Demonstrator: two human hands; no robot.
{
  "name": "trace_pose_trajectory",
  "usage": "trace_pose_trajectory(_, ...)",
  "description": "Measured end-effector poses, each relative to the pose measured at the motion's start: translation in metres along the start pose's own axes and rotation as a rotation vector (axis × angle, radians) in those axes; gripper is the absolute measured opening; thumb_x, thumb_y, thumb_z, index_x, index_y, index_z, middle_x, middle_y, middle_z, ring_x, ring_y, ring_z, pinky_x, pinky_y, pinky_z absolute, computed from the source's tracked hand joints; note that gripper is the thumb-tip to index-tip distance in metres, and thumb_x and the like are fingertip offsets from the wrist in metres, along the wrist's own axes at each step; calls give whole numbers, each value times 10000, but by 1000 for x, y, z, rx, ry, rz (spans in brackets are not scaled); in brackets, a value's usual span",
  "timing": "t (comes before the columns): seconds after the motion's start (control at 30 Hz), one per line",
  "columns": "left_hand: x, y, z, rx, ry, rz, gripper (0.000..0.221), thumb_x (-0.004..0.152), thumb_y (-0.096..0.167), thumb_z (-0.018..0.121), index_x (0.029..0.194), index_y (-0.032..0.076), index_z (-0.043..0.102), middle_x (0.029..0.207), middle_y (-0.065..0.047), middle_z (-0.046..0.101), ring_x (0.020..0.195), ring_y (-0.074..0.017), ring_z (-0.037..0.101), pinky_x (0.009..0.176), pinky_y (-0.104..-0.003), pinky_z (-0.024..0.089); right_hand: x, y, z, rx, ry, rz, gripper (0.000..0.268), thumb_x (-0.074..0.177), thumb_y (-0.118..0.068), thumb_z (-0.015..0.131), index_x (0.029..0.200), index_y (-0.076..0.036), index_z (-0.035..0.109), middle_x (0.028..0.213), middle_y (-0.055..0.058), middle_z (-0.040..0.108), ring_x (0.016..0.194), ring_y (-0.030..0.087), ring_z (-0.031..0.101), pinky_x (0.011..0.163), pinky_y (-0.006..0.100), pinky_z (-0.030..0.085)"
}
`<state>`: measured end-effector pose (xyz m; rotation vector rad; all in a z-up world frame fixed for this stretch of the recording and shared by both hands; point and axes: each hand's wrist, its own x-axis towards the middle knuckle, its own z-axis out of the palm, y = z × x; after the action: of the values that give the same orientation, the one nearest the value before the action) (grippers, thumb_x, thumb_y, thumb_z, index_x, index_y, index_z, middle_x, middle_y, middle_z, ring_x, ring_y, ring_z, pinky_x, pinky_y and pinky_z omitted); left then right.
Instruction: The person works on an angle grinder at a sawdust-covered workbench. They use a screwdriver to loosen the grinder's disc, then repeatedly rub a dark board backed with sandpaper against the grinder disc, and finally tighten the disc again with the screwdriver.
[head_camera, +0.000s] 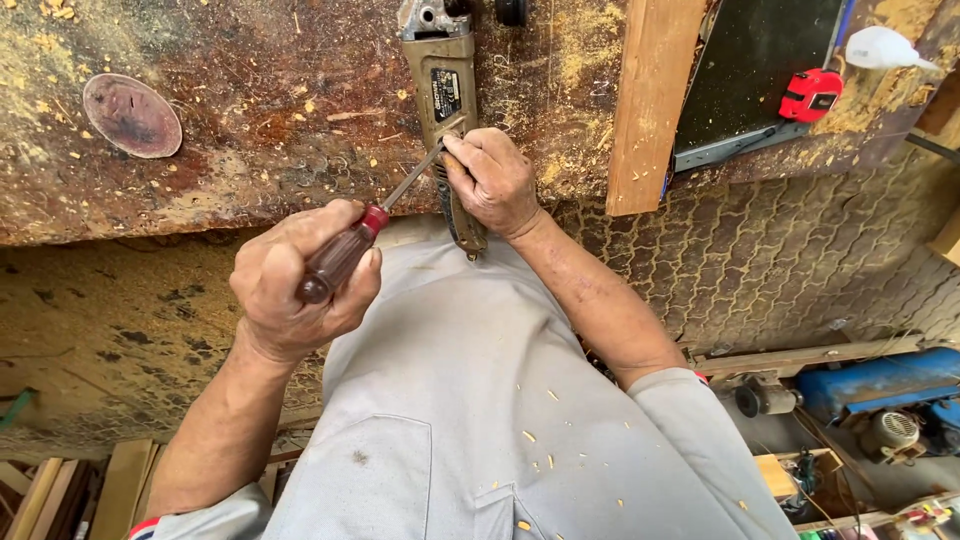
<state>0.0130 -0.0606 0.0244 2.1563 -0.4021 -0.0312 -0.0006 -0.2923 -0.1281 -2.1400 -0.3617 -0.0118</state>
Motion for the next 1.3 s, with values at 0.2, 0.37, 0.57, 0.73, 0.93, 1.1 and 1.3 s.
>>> trace_pose_trajectory(0.2,21,11,-7,70,-137,49,298,923,45,738,1054,8,473,994,-169,719,840,-255,750,723,-354,638,0,4,0,39,-12,-4,315,870,30,817,1154,-27,694,990,70,618,888,217,665,762,325,594)
trace_pose_trajectory(0.37,49,32,-16,227,-325,14,227,914,151,706,1012,6,561,768,-83,631,617,-189,632,552,-335,530,1,3,-2,41,-13,-8,326,863,12,823,1159,-34,694,987,71,623,877,215,664,748,325,589)
trace_pose_trajectory(0.57,56,59,0,485,-489,-14,442,959,456,722,751,109,544,614,-38,550,476,-175,529,442,-356,450,0,2,-4,83,17,10,384,885,-19,813,1229,-53,648,1018,77,625,915,235,668,794,343,590)
trace_pose_trajectory(0.73,65,74,-1,447,-501,-145,350,1038,318,702,811,83,575,638,-44,562,509,-186,550,462,-376,465,-29,4,-12,295,-17,272,419,930,-73,793,1305,-41,608,1087,107,646,854,194,675,764,290,625)
trace_pose_trajectory(0.93,84,84,-7,321,-540,93,255,1083,142,593,844,92,520,844,-131,620,697,-244,604,643,-379,510,-58,7,-20,218,-42,378,250,933,-106,765,1165,-42,695,1004,94,675,897,213,685,804,344,583)
trace_pose_trajectory(1.1,138,125,7,827,-1285,-458,353,1120,358,371,943,149,594,831,-45,667,681,-147,628,606,-321,552,-61,6,-26,242,-126,357,223,927,-137,765,1120,-45,703,985,75,699,901,202,700,808,341,585)
trace_pose_trajectory(1.3,62,67,-13,678,-820,186,367,1079,290,353,871,119,602,787,-66,591,646,-138,536,579,-325,540,-57,-14,-34,327,-233,423,205,920,-166,759,1092,-63,716,976,72,700,822,172,701,748,317,596)
